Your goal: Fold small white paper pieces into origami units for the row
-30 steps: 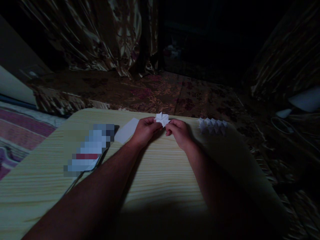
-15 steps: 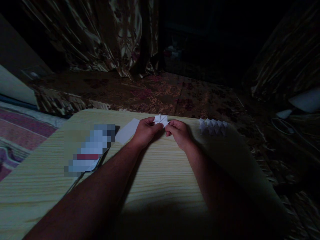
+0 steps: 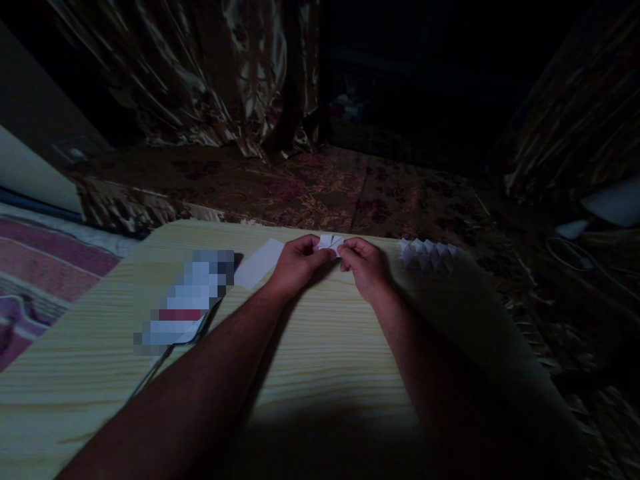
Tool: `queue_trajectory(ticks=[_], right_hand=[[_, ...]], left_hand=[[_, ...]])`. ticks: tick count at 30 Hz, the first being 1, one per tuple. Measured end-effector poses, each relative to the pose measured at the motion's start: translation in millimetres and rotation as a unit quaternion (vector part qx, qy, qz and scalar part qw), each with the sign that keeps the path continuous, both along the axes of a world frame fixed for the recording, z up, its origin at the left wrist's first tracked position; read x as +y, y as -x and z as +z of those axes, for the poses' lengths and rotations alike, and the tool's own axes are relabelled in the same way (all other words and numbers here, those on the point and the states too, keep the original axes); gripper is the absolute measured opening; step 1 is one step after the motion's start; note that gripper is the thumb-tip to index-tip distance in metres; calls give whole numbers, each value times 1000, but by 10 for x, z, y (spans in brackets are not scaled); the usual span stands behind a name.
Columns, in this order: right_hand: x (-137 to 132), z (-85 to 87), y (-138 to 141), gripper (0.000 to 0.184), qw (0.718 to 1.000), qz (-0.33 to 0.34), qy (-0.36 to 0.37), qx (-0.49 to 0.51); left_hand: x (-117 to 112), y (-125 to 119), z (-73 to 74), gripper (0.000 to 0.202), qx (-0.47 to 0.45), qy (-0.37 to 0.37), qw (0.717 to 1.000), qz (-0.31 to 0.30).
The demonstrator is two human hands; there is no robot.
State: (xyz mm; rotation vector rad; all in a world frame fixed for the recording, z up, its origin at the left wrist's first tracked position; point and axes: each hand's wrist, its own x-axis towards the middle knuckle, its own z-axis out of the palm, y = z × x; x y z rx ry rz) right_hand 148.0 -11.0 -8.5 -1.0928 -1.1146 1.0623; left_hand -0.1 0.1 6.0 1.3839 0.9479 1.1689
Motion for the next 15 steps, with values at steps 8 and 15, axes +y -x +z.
queue_trajectory(ticks=[8, 15], right_hand=[[10, -25, -13, 22, 1000, -3, 5, -12], [-25, 5, 3, 21, 998, 20, 7, -53]], left_hand=[[23, -3, -28, 25, -20, 0, 999, 40], [45, 11, -89, 26, -8, -8, 999, 30]])
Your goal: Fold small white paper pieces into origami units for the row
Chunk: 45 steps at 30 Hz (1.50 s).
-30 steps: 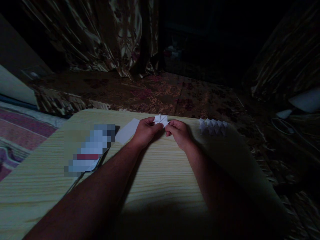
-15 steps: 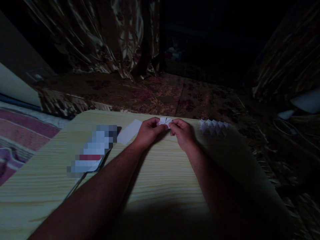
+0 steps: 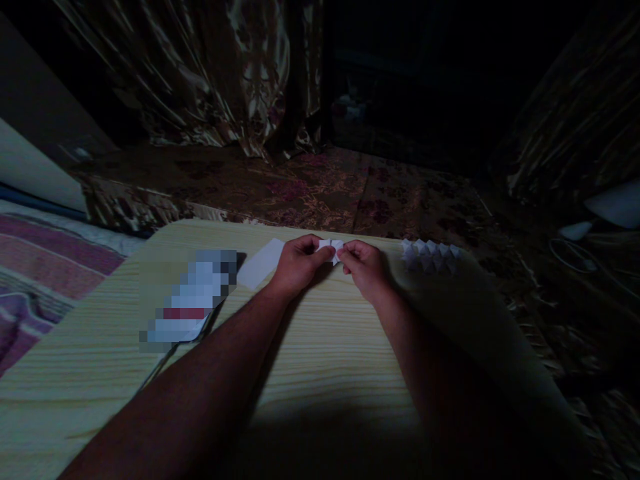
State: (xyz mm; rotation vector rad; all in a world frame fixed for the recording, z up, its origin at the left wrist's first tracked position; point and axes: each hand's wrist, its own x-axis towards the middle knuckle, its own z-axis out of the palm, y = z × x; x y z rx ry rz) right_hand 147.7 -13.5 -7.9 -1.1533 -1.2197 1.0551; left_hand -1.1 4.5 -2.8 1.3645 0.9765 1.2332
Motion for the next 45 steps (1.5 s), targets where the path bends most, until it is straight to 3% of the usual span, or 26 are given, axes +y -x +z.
queue_trajectory(ticks=[16, 22, 28, 38, 45], right_hand=[[-14, 20, 30, 18, 1000, -26, -2, 10], [-17, 18, 20, 21, 999, -19, -14, 28], [-17, 22, 21, 18, 998, -2, -36, 59], [-9, 16, 17, 14, 995, 1, -30, 97], [-12, 12, -22, 15, 992, 11, -5, 123]], left_hand=[[-5, -2, 21, 31, -24, -3, 1000, 1], [9, 12, 20, 43, -75, 28, 997, 4], [30, 25, 4, 45, -50, 44, 997, -31], [-9, 18, 57, 32, -51, 64, 995, -52], [7, 23, 46, 36, -76, 69, 993, -66]])
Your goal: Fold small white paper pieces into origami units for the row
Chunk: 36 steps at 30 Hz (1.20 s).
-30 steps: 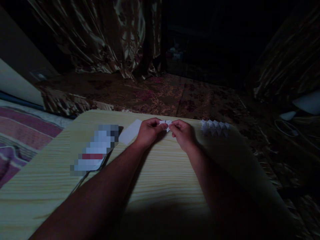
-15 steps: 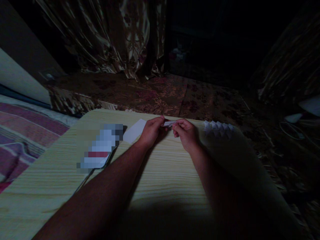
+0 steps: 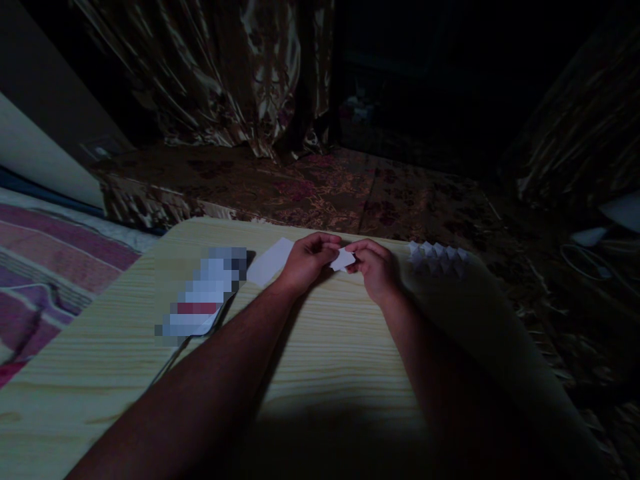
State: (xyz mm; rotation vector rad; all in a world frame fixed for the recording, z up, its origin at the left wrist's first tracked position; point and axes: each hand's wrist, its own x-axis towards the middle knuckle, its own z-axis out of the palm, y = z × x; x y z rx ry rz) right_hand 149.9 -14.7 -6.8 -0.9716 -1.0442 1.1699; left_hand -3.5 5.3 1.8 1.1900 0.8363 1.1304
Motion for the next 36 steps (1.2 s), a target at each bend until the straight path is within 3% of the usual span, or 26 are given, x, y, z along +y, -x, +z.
queue_trajectory(ticks=[16, 23, 36], right_hand=[[-27, 34, 62, 8, 997, 9, -13, -73], [4, -6, 68, 23, 998, -3, -28, -61], [-6, 16, 77, 26, 998, -4, -16, -69]], left_hand=[[17, 9, -33, 39, -13, -33, 998, -55], [12, -1, -33, 36, 32, -54, 997, -54], [-4, -7, -32, 41, 30, -55, 997, -43]])
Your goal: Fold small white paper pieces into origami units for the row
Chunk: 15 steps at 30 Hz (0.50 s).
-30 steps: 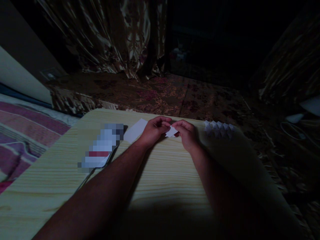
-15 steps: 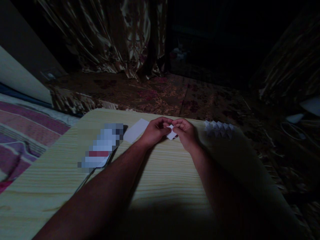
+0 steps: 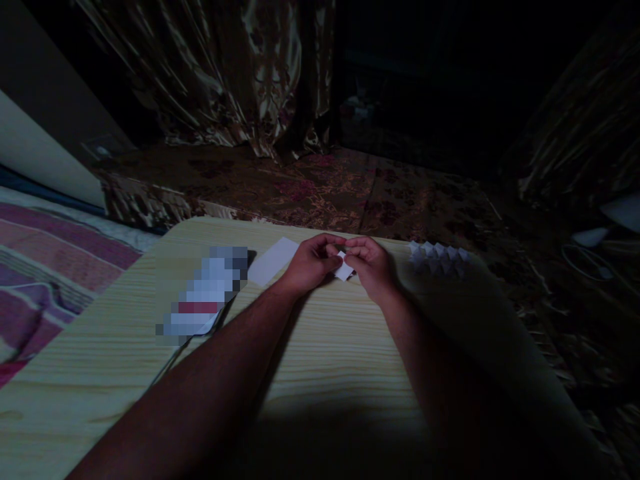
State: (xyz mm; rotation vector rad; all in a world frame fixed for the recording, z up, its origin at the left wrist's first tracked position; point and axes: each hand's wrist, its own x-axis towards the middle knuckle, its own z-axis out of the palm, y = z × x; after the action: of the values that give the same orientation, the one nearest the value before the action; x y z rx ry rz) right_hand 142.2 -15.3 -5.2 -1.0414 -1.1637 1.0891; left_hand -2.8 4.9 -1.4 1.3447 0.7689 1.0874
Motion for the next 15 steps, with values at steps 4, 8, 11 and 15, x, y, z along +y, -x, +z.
queue_trajectory(ticks=[4, 8, 11, 15], right_hand=[[2, -1, -12, 29, 1000, -10, 12, 6], [7, -6, -27, 31, 1000, -16, 1, 14], [14, -5, -24, 31, 999, -25, -13, 24], [28, -18, -8, 29, 999, -45, -7, 24]], left_hand=[[3, -4, 10, 39, -15, 8, 999, 39], [6, -5, 18, 39, -24, 19, 997, 76], [2, -9, 26, 39, -25, 18, 995, 90], [1, -17, 20, 33, -16, 11, 995, 99]])
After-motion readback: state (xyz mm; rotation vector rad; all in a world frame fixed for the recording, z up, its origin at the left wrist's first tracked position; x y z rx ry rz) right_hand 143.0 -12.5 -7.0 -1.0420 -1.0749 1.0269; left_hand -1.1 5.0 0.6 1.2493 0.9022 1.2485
